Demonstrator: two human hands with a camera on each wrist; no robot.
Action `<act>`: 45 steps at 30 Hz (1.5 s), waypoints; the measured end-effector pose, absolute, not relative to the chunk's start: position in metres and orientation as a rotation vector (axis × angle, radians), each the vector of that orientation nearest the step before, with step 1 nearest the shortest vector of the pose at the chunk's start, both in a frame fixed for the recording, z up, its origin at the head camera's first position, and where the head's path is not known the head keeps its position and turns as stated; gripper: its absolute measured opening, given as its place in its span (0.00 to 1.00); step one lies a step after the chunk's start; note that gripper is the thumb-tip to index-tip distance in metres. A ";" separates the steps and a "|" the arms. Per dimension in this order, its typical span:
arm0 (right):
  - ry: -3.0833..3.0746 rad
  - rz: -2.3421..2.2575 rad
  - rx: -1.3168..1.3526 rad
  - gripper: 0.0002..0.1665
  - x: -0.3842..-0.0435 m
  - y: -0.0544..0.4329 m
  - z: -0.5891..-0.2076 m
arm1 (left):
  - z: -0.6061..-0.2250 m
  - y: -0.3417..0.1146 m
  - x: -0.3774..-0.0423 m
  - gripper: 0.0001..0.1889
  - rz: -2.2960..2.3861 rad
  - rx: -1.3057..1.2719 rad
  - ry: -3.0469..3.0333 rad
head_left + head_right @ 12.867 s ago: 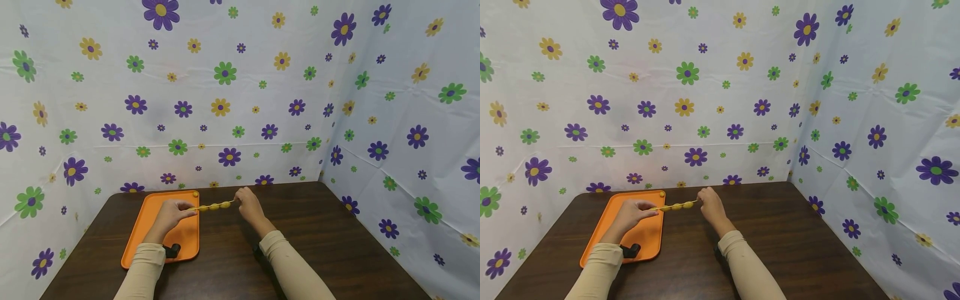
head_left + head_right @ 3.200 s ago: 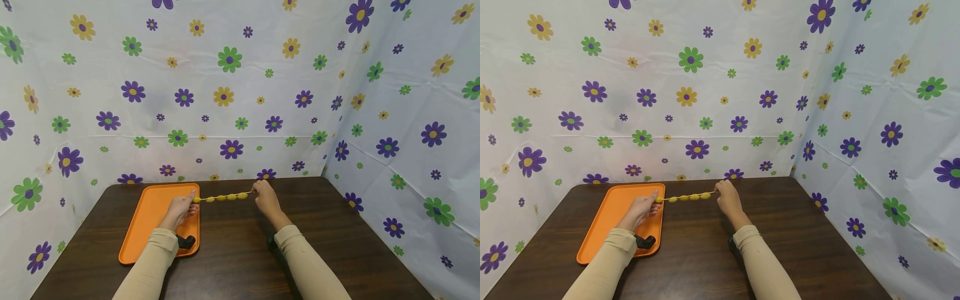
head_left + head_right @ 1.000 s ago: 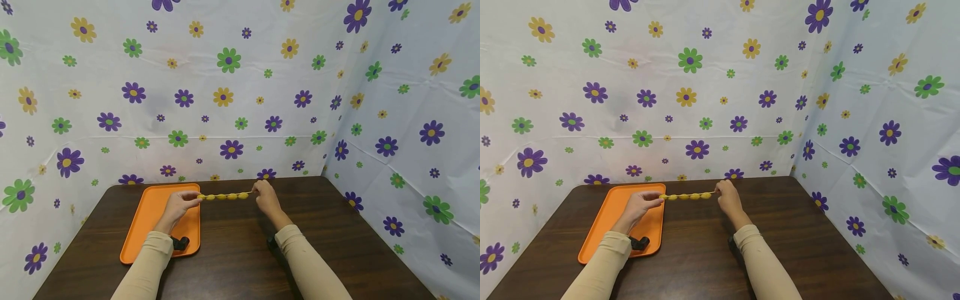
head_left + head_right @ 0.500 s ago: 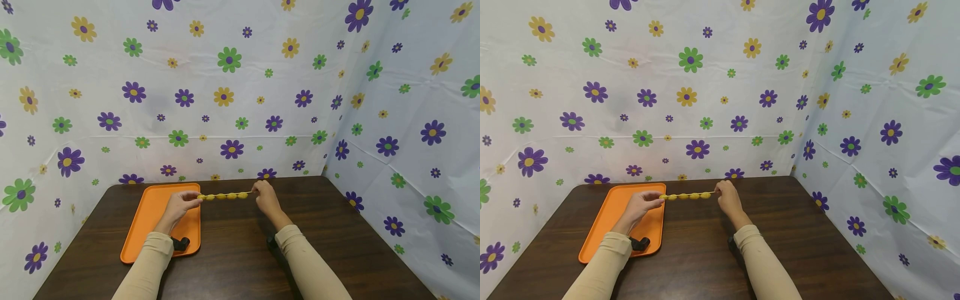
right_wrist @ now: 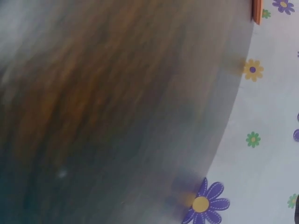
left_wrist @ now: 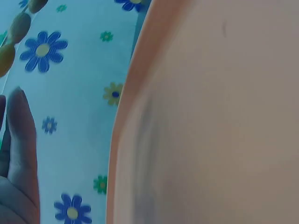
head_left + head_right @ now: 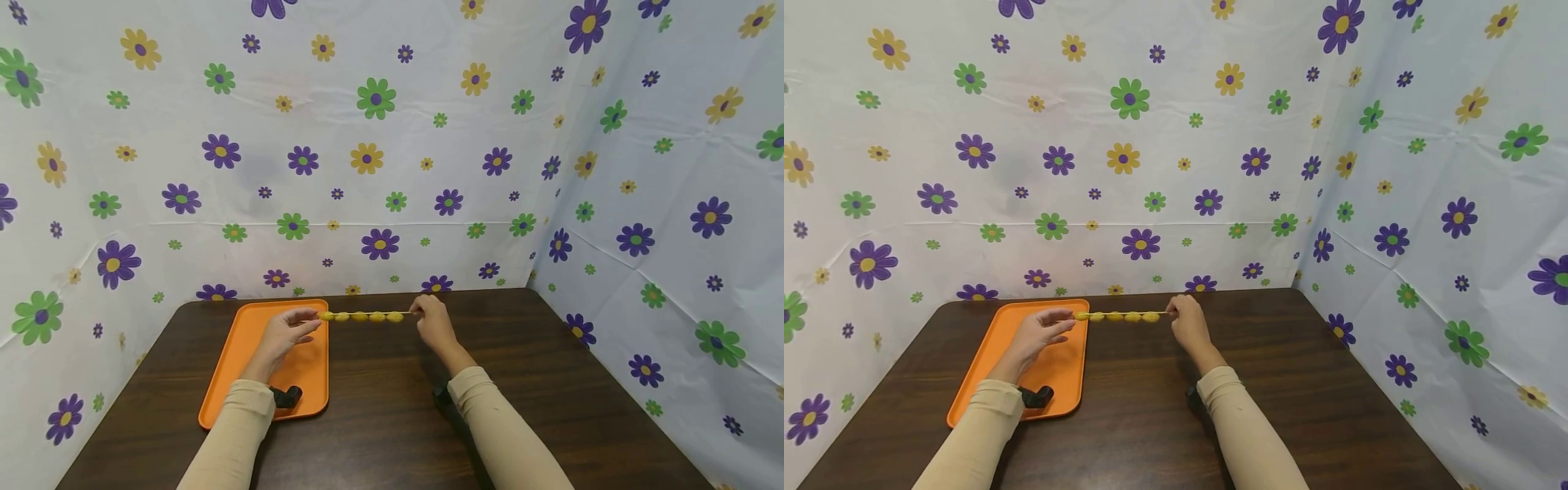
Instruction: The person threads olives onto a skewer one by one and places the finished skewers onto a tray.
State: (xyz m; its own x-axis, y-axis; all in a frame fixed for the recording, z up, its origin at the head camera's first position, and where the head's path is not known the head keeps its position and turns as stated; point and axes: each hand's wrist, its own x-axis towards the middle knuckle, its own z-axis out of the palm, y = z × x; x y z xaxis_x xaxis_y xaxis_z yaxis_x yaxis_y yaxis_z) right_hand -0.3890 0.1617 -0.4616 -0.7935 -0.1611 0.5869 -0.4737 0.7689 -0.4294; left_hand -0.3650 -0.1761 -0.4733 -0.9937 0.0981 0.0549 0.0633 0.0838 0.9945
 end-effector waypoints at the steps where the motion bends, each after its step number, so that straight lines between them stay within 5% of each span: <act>1: -2.440 0.800 0.469 0.17 -0.389 0.160 -0.461 | -0.473 -0.181 -0.364 0.26 2.097 0.150 2.303; 30: -2.759 0.696 0.195 0.08 -0.388 0.019 -0.464 | -0.470 -0.256 -0.329 0.28 1.965 -0.077 2.453; 45: -2.997 0.576 0.359 0.06 -0.344 -0.055 -0.468 | -0.457 -0.254 -0.325 0.25 1.950 -0.060 2.467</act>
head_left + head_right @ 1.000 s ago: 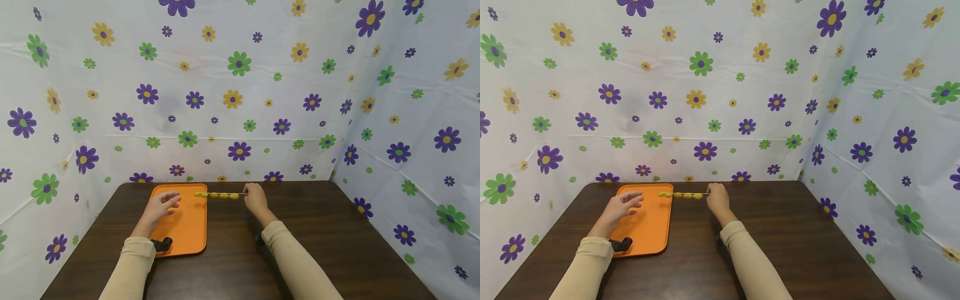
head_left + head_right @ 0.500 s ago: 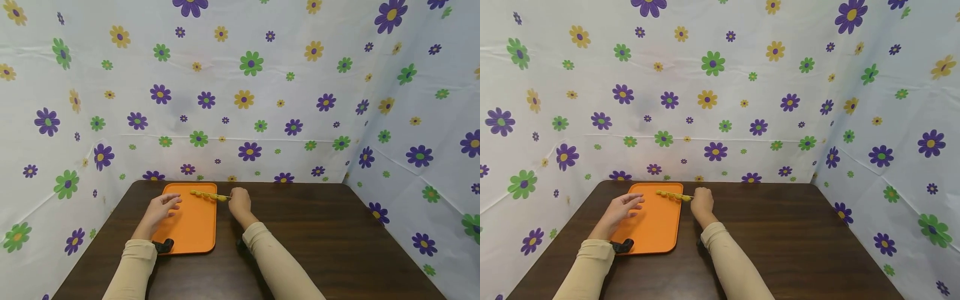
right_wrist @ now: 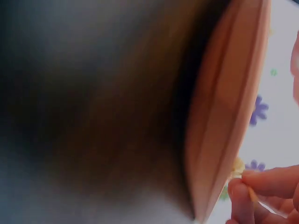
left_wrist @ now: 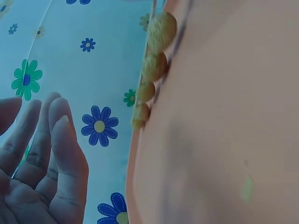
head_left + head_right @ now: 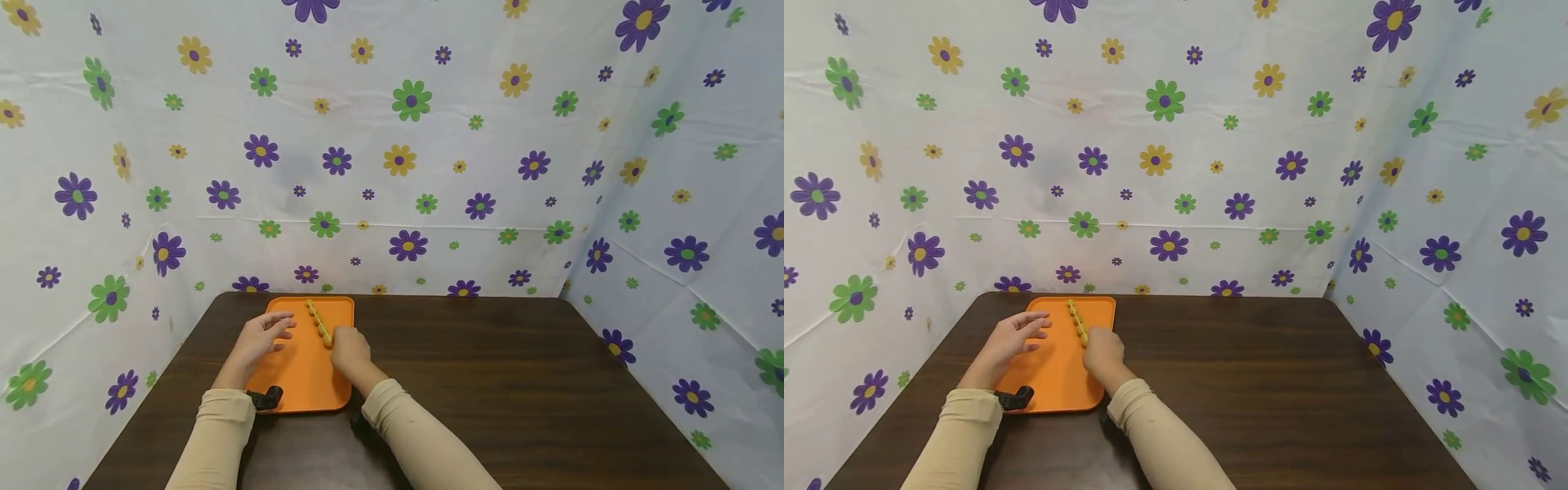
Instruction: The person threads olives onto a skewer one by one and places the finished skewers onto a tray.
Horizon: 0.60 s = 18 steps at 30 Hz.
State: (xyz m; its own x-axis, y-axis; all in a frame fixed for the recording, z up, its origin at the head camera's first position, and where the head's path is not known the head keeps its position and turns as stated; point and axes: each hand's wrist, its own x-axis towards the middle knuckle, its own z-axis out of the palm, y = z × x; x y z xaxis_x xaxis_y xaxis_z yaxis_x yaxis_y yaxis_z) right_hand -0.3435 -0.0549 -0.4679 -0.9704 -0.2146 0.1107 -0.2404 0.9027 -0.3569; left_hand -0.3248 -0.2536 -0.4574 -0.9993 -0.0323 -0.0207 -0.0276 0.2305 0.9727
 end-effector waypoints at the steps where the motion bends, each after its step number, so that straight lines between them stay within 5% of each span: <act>1: -3.005 0.608 0.373 0.06 -0.340 -0.059 -0.468 | -0.457 -0.253 -0.325 0.25 -1.941 0.055 -2.468; 18: -2.989 0.648 0.383 0.06 -0.334 -0.063 -0.447 | -0.440 -0.250 -0.337 0.23 -1.528 -0.038 -2.682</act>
State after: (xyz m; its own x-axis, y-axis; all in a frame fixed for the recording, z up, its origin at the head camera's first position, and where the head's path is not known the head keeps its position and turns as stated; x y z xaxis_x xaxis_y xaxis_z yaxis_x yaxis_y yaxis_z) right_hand -0.3345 -0.0630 -0.4471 -0.9674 -0.2283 0.1097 -0.2532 0.8807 -0.4003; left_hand -0.3374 -0.2497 -0.4400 -0.9982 -0.0057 0.0597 0.0485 0.5098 0.8589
